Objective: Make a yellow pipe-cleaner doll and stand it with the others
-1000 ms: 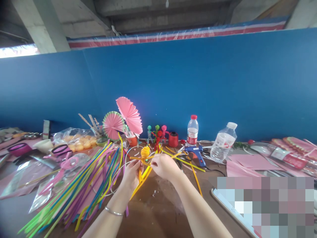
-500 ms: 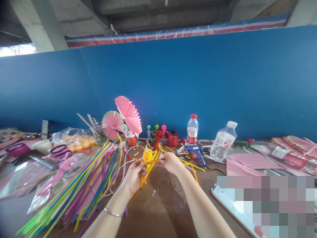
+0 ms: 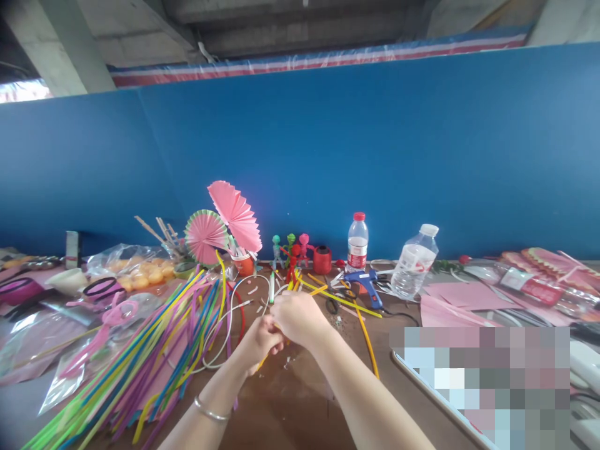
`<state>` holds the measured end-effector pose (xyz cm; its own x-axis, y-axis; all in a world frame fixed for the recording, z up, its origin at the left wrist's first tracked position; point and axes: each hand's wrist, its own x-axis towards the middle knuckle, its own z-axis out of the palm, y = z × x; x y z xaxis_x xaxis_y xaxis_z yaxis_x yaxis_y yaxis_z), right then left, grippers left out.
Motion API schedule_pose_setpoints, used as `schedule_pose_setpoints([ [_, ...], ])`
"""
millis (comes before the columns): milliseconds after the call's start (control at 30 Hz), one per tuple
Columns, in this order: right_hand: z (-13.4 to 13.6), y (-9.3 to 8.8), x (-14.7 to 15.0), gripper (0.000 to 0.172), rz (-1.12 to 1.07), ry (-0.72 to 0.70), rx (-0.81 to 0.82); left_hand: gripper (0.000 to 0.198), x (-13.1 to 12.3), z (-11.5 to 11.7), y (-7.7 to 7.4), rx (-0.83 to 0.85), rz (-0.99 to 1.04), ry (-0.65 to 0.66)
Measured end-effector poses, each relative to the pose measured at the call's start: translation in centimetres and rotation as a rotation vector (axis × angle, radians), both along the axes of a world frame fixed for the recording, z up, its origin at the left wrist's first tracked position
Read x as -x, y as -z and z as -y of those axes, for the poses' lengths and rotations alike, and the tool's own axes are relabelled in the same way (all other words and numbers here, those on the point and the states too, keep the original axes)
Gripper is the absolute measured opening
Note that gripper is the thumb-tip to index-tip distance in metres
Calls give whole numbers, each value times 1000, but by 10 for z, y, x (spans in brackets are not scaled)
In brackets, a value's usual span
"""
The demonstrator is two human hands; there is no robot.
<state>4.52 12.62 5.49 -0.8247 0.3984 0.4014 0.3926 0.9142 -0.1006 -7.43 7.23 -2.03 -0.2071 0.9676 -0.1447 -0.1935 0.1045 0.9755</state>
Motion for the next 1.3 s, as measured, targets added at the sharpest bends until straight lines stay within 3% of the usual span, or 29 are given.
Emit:
schedule_pose_setpoints([
  [100, 12, -5, 6, 15, 25, -57, -145, 9, 1, -1, -8, -92, -79, -16],
  [267, 18, -8, 6, 19, -32, -100, -295, 13, 4, -3, -17, -179, 77, -120],
  [533, 26, -2, 13, 14, -71, -65, -376, 21, 7, 3, -20, -249, -182, -233],
  [667, 43, 0, 19, 10, -90, 94, -324, 18, 8, 3, -29, -236, -251, -357],
  [833, 65, 0, 27, 11, -46, 315, -125, 14, 16, -1, -31, -218, -265, -539],
  [1000, 70, -3, 27, 13, 20, 323, -31, 14, 21, 0, -30, -257, -221, -613],
  [1167, 70, -5, 26, 12, -59, 226, -25, 16, 20, 1, -28, -332, -154, -577],
  [1300, 54, -9, 21, 16, -110, 333, 89, 18, 20, -6, -20, -292, 52, -601],
])
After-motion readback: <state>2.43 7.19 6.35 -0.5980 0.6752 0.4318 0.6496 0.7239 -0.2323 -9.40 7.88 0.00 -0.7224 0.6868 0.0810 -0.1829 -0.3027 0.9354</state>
